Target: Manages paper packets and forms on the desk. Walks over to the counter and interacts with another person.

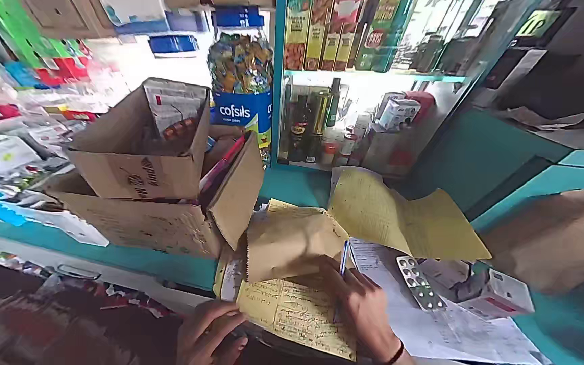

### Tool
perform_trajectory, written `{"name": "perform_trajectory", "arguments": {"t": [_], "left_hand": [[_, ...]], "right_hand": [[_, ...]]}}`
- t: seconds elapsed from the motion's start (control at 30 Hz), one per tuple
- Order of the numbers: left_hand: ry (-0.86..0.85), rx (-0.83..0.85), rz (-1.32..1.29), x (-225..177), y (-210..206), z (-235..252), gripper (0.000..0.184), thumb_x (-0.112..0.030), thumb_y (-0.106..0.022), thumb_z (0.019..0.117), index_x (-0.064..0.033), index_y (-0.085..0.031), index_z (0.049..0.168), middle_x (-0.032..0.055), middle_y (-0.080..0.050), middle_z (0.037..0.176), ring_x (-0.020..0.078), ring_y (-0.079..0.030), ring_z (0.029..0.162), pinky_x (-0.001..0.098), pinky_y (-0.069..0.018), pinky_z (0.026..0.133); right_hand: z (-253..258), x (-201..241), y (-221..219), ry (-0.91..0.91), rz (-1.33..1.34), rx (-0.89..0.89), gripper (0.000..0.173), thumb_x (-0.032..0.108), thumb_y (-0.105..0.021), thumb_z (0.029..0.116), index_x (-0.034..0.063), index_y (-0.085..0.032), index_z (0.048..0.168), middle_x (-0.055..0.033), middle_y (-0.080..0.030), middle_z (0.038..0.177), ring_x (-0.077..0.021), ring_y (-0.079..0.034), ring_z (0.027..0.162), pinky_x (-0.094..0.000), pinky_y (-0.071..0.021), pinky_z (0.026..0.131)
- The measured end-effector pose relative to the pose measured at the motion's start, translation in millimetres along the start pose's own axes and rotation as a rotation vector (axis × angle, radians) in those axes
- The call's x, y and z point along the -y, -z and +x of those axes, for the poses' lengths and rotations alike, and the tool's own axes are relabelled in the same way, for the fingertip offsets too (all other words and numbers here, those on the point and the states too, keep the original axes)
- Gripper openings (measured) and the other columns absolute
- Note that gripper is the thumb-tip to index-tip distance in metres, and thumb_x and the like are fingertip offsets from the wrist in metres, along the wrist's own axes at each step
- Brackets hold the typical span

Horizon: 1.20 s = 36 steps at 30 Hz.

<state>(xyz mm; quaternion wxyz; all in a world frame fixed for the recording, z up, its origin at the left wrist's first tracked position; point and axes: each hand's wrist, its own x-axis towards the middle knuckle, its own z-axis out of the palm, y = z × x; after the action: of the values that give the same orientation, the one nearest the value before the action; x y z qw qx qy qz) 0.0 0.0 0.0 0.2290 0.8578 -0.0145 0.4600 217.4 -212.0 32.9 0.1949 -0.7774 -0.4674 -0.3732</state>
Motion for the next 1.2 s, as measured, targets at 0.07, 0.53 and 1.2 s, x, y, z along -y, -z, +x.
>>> {"name": "perform_trajectory", "arguments": {"t": [0.07,0.53,1.2], "left_hand": [[-0.093,0.064,0.016,0,-11,27,0.043,-0.061,-0.056,0.0973,-0.0306,-0.066,0.125,-0.0077,-0.060,0.138,0.0082,-0.048,0.136,0.0312,-0.0368,0.116],[-0.473,0.364,-0.234,1,-42,63,0.023,-0.014,-0.054,0.1056,-0.0172,-0.072,0.119,0.0023,-0.069,0.131,0.0175,-0.057,0.132,0.0357,-0.0385,0.116],[-0.250,0.415,0.162,23,-12,47,0.025,-0.019,-0.043,0.1073,-0.0222,-0.065,0.117,-0.0006,-0.069,0.118,0.0188,-0.062,0.115,0.0364,-0.0434,0.102]], "right_hand": [[-8,3,14,0.015,0.036,0.005,0.025,0.013,-0.054,0.0958,0.0119,-0.078,0.090,-0.0090,-0.075,0.083,-0.0222,-0.063,0.057,-0.0317,-0.0463,0.048],[-58,4,67,-0.248,0.178,0.001,0.019,0.016,-0.059,0.1013,0.0059,-0.074,0.093,-0.0114,-0.078,0.097,-0.0126,-0.073,0.093,-0.0203,-0.0541,0.085],[28,13,22,-0.210,0.434,0.304,0.034,0.028,-0.043,0.1089,0.0093,-0.071,0.108,-0.0022,-0.076,0.108,-0.0122,-0.064,0.094,-0.0253,-0.0459,0.084]]}}
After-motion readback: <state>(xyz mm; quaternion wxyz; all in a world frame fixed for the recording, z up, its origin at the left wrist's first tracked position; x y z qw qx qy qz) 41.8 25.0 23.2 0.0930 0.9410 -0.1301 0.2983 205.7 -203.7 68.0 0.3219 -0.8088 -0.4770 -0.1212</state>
